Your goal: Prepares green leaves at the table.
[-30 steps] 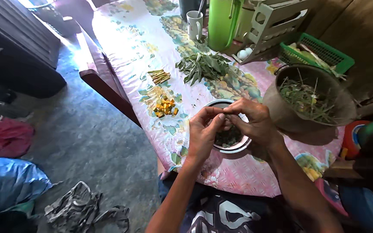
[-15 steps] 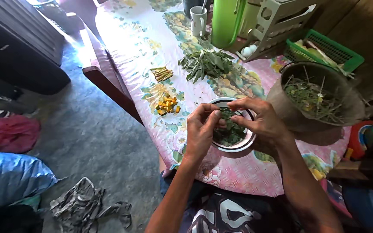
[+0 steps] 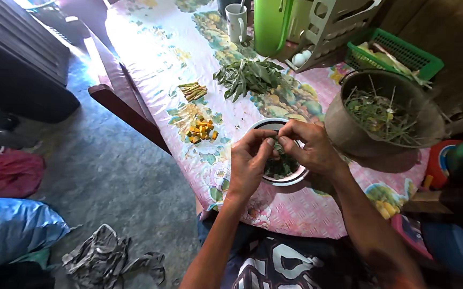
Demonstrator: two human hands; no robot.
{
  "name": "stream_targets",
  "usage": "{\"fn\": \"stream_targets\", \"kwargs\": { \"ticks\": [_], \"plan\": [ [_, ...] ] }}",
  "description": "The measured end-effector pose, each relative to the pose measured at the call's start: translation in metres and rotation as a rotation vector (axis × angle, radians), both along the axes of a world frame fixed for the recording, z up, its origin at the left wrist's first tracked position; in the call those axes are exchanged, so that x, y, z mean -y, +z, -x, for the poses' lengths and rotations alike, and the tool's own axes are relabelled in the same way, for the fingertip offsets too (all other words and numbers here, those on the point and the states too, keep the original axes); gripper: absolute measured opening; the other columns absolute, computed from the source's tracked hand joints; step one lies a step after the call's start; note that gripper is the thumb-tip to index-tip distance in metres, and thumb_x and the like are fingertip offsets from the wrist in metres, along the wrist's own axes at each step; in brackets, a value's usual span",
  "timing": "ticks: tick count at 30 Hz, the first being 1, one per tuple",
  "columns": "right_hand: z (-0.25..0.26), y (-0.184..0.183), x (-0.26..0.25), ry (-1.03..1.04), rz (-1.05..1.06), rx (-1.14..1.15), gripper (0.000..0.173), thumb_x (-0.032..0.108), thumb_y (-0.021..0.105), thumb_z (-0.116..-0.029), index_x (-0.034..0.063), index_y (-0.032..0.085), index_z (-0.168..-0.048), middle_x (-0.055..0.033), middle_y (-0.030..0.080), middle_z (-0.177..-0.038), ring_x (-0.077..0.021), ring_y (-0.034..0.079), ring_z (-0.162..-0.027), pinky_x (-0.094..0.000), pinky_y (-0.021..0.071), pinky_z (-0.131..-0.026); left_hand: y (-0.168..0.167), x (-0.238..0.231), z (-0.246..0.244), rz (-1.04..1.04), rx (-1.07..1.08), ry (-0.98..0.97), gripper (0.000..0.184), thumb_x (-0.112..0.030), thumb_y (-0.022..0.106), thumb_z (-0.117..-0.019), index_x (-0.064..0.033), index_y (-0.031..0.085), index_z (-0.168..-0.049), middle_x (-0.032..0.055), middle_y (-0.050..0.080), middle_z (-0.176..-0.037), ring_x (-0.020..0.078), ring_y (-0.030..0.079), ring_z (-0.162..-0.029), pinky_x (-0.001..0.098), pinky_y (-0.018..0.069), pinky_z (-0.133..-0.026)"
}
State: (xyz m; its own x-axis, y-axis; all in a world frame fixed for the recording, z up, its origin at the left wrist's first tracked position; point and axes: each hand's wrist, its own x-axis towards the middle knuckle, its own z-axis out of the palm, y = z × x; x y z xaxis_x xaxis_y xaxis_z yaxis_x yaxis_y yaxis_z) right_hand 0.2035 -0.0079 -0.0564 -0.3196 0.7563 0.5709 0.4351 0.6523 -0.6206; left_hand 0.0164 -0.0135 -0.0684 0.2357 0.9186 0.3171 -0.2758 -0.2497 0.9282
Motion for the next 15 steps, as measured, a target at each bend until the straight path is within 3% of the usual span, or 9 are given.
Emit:
{"fn": "stream_targets", "kwargs": {
  "ticks": [3, 6, 10, 12, 14, 15],
  "plan": [
    [0.001, 0.000, 0.000, 0.013, 0.008, -0.016, 0.015, 0.012, 0.054, -0.0978, 0.0040, 0.066, -0.092, 0.0001, 0.059, -0.080, -0.0035, 0.055, -0.064, -0.0189, 0.0488, -0.056, -0.001, 0.000, -0.001, -0.024, -0.033, -0.026, 0.013, -0.003, 0.054, -0.1034, -0.0002, 0.065, -0.109, 0.0099, 0.066, -0.086, 0.0161, 0.066, -0.068, 0.0307, 0.0607, -0.065],
    [-0.012, 0.004, 0.014, -0.013, 0.152, -0.096, 0.021, 0.017, 0.046, -0.1032, 0.0072, 0.063, -0.094, 0.0006, 0.054, -0.072, -0.0049, 0.046, -0.054, -0.0185, 0.0400, -0.046, -0.001, 0.001, 0.000, -0.019, -0.015, -0.076, 0.015, -0.006, 0.051, -0.1050, -0.0011, 0.064, -0.109, 0.0102, 0.064, -0.086, 0.0175, 0.065, -0.067, 0.0333, 0.0612, -0.064],
    [-0.077, 0.035, 0.043, -0.416, 0.037, 0.101, 0.033, 0.033, 0.046, -0.1088, 0.0084, 0.062, -0.094, 0.0020, 0.050, -0.068, -0.0048, 0.045, -0.052, -0.0215, 0.0390, -0.046, 0.003, 0.001, 0.002, 0.004, 0.008, -0.053, 0.014, -0.003, 0.056, -0.1027, -0.0001, 0.067, -0.111, 0.0111, 0.066, -0.090, 0.0177, 0.068, -0.070, 0.0340, 0.0631, -0.066],
    [-0.115, 0.050, 0.058, -0.706, -0.015, 0.316, 0.033, 0.033, 0.047, -0.1071, 0.0066, 0.062, -0.095, -0.0064, 0.056, -0.073, -0.0167, 0.054, -0.057, -0.0361, 0.0454, -0.050, 0.004, 0.001, 0.003, 0.015, 0.020, -0.050, 0.014, -0.002, 0.059, -0.1016, 0.0005, 0.066, -0.113, 0.0120, 0.067, -0.092, 0.0183, 0.068, -0.071, 0.0337, 0.0632, -0.066],
    [-0.137, 0.057, 0.065, -0.919, 0.066, 0.479, 0.028, 0.030, 0.056, -0.1028, 0.0050, 0.066, -0.110, -0.0189, 0.067, -0.093, -0.0370, 0.067, -0.077, -0.0594, 0.0522, -0.065, 0.005, 0.001, 0.002, 0.023, 0.036, -0.047, 0.014, -0.002, 0.061, -0.1007, -0.0009, 0.065, -0.114, 0.0119, 0.067, -0.097, 0.0186, 0.068, -0.073, 0.0333, 0.0631, -0.066],
    [-0.138, 0.058, 0.065, -0.968, 0.098, 0.509, 0.033, 0.029, 0.060, -0.1005, 0.0045, 0.066, -0.122, -0.0227, 0.068, -0.107, -0.0438, 0.067, -0.091, -0.0663, 0.0513, -0.076, 0.006, 0.001, 0.001, 0.031, 0.047, -0.044, 0.014, -0.002, 0.061, -0.1004, -0.0012, 0.064, -0.113, 0.0121, 0.067, -0.097, 0.0189, 0.069, -0.073, 0.0334, 0.0633, -0.066]
  ]
}}
